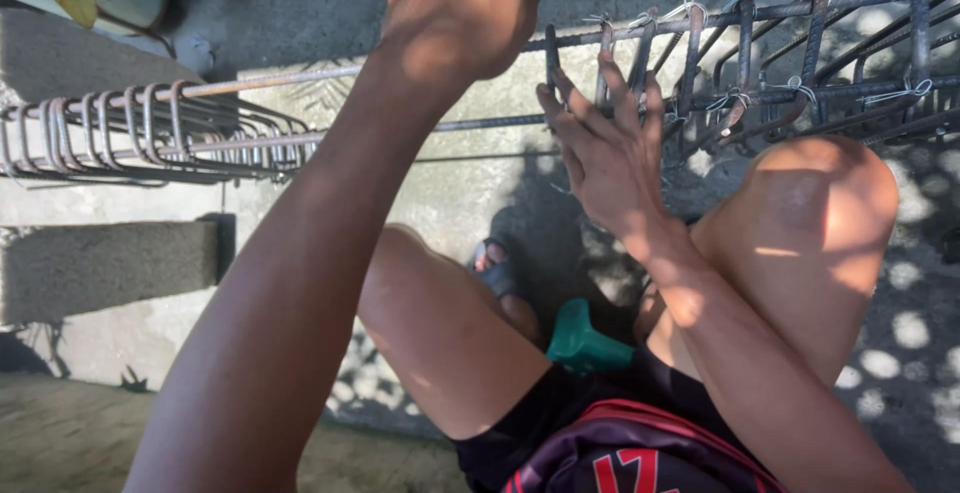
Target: Tying rebar stirrups to longitudinal bars using a hook tool and wire ties
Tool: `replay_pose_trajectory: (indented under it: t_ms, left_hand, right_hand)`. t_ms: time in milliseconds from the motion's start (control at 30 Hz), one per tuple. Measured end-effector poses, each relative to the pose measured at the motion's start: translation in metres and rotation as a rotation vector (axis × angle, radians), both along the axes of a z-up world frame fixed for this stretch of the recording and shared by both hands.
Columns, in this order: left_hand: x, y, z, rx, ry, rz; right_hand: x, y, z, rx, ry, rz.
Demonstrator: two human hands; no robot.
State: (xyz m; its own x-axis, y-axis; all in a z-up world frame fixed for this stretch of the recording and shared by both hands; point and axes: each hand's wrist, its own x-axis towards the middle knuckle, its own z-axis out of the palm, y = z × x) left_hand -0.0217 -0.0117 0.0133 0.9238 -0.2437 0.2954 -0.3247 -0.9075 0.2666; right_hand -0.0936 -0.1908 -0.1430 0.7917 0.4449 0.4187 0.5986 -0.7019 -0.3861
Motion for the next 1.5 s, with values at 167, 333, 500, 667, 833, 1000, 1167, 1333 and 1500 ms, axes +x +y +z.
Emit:
replay_pose_trajectory:
  t_ms: [167,333,500,667,833,1000,1167,1333,1500]
  left_hand:
    - [0.025,0.004,0.006,0.202,0.646,0.111]
    - [0.018,0.01,0.004,0.226,0.742,0.089]
    - [0.033,0.027,-0.01,0.295,0.63,-0.029]
    - [0.02,0.025,-0.032,0.079,0.469,-0.061]
    - [-0.004,0.025,-0.025,0.134,0.516,-0.032]
    - [-0.054,0.027,-0.034,-0.305,-0.007,0.004]
    - [-0.089,0.038,-0.067,-0.689,0.175,0.191]
    - [-0.107,0.047,-0.098,-0.942,0.155,0.292]
    - [-0.118,0.055,-0.087,-1.168,0.153,0.336]
  right_hand:
    - [0.002,-0.001,-0.001,0.01,-0.006,-0.019]
    - [-0.006,0.0,0.007,-0.019,0.056,-0.011]
    - [-0.003,-0.001,0.013,0.007,-0.025,0.021]
    - [-0.003,-0.003,0.013,0.0,-0.017,0.029]
    - [-0.001,-0.001,0.007,-0.007,-0.025,0.028]
    - [-0.003,-0.003,0.011,-0.007,-0.019,0.047]
    - [-0.001,-0.005,0.01,-0.012,0.004,0.063]
    - [-0.002,-0.008,0.016,-0.038,0.041,0.089]
    - [-0.039,0.018,0.011,0.134,-0.317,0.146]
